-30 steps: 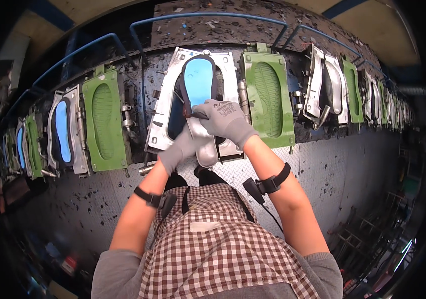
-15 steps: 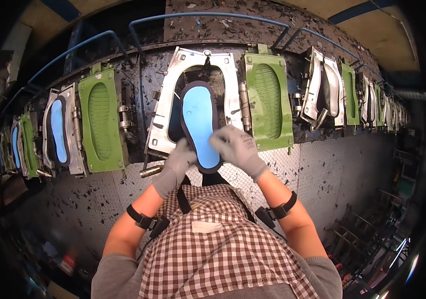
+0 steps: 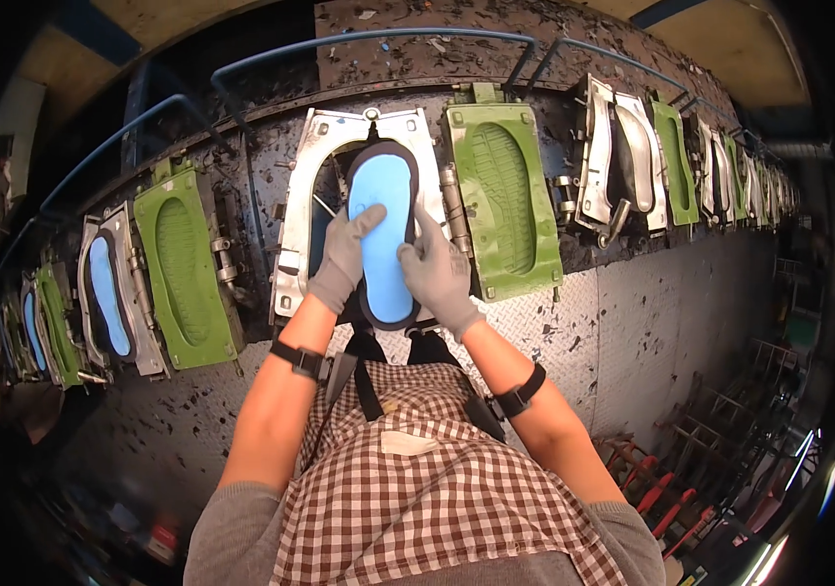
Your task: Insert insoles and assemble sandals using industrial shoe molds.
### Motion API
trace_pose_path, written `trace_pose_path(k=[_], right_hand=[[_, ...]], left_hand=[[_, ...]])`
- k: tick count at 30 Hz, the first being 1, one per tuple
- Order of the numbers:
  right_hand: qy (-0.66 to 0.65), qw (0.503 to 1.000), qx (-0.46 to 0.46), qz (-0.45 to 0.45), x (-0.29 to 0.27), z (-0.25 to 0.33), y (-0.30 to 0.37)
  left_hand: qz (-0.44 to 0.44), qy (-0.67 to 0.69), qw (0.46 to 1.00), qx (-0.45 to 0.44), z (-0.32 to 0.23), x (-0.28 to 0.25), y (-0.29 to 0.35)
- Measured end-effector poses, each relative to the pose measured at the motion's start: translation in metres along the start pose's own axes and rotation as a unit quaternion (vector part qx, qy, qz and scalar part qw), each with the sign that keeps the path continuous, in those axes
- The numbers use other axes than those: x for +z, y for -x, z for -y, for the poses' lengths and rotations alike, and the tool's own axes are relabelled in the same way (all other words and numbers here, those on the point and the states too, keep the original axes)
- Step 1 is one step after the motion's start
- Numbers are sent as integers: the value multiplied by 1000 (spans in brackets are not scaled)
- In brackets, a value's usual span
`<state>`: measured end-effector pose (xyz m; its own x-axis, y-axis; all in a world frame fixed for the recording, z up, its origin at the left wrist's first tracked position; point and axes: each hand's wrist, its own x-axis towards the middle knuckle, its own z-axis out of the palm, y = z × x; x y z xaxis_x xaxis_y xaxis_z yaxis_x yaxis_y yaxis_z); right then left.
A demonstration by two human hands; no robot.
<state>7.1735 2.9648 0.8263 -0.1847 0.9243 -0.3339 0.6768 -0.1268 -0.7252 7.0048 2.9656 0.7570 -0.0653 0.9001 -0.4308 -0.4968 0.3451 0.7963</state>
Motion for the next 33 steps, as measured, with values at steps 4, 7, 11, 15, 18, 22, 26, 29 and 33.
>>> trace_pose_path(k=[4,7,11,15,18,22,26,29,33], right_hand=[[101,984,-112,-92,-2,-2,-46],[107,986,-125,-43,-15,-2,-50],[129,980,-149,-16,-38,-52,-42],[3,978,-180,107,-137,-93,22],[-22,997,-62,38,-231,-185,73],[-105,979,169,-48,-349,-347,161],[-244,915,246,-206,-436,-490,280],[-319,863,286,-266,-497,-560,352],[-334,815,324,-345,-571,-643,425]], left_hand=[[-46,53,997,31,-7,11,-42],[-33,89,991,98,-6,24,-35],[-117,-31,991,55,6,60,-10],[-122,-161,973,106,74,15,46],[-236,-165,953,94,123,20,74],[-486,-265,832,40,156,52,87],[-608,-148,779,-40,208,104,106],[-487,-193,846,-97,252,164,93],[-208,-306,896,-244,315,309,63]])
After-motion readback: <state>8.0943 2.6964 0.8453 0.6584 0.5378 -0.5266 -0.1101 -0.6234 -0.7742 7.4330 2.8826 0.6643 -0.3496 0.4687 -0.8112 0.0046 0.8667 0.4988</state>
